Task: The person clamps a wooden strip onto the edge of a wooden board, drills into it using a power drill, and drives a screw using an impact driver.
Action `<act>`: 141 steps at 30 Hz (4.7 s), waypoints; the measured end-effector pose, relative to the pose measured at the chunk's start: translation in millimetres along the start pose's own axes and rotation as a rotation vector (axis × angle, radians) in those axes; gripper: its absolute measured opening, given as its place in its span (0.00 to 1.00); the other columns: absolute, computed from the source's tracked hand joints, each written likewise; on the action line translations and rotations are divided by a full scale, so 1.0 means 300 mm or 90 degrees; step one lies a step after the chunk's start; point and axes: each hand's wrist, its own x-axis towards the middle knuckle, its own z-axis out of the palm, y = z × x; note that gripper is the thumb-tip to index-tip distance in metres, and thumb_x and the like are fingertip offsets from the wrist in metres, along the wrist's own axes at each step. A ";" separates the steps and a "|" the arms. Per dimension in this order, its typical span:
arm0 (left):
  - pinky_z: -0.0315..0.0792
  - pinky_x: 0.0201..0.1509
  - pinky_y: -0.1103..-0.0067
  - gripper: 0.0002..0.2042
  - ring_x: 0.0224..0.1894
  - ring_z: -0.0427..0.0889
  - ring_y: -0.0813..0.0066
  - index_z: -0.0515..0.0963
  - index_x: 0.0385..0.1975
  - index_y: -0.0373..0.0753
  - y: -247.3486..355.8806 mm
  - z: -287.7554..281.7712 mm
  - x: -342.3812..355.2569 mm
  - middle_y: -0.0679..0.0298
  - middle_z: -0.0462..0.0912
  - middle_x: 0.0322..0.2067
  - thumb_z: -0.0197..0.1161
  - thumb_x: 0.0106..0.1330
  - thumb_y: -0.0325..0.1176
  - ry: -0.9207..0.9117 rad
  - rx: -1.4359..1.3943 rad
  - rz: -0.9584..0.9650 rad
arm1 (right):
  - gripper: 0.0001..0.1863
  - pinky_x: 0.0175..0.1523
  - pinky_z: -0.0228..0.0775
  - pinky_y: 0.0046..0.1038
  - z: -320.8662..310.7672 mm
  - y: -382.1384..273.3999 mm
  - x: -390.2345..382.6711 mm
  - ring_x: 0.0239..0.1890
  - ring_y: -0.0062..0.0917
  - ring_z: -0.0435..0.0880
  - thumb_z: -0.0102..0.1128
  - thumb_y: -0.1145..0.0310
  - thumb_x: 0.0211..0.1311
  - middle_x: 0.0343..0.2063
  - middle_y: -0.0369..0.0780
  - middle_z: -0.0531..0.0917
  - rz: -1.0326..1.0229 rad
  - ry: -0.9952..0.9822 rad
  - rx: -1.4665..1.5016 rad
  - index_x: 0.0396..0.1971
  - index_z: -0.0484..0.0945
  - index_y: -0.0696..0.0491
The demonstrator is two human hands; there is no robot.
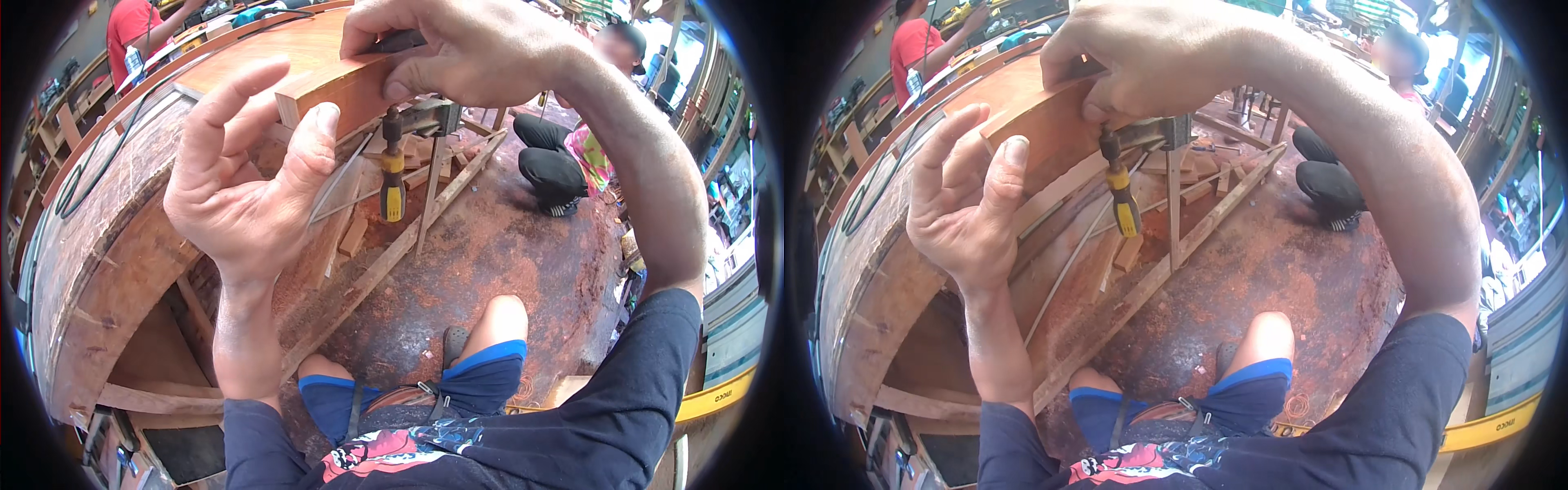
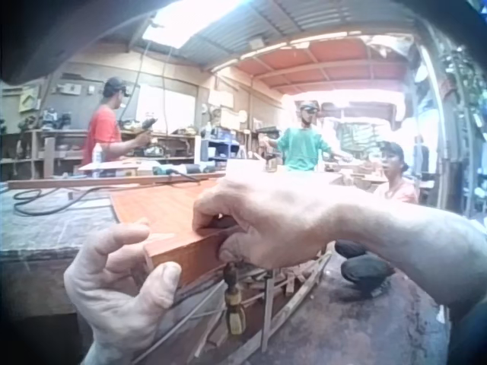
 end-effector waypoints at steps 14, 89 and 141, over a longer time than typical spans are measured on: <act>0.63 0.33 0.92 0.15 0.29 0.70 0.93 0.79 0.50 0.33 0.060 -0.044 0.037 0.75 0.75 0.28 0.68 0.63 0.21 -0.126 0.105 -0.081 | 0.17 0.48 0.77 0.36 0.017 0.026 -0.015 0.42 0.39 0.84 0.64 0.75 0.52 0.39 0.48 0.84 -0.020 0.044 0.024 0.43 0.82 0.61; 0.68 0.38 0.90 0.16 0.35 0.73 0.90 0.72 0.54 0.33 0.067 -0.028 0.018 0.69 0.78 0.35 0.63 0.68 0.21 -0.067 0.139 -0.109 | 0.23 0.50 0.65 0.34 0.417 0.036 0.046 0.39 0.27 0.77 0.69 0.67 0.36 0.33 0.31 0.79 -0.115 0.786 -0.206 0.40 0.83 0.50; 0.74 0.61 0.61 0.23 0.59 0.77 0.50 0.80 0.44 0.39 0.151 -0.095 0.136 0.59 0.84 0.48 0.72 0.44 0.20 -0.305 0.547 0.267 | 0.26 0.50 0.63 0.35 0.366 0.031 0.023 0.40 0.29 0.76 0.68 0.69 0.38 0.38 0.34 0.80 -0.121 0.658 -0.192 0.45 0.82 0.54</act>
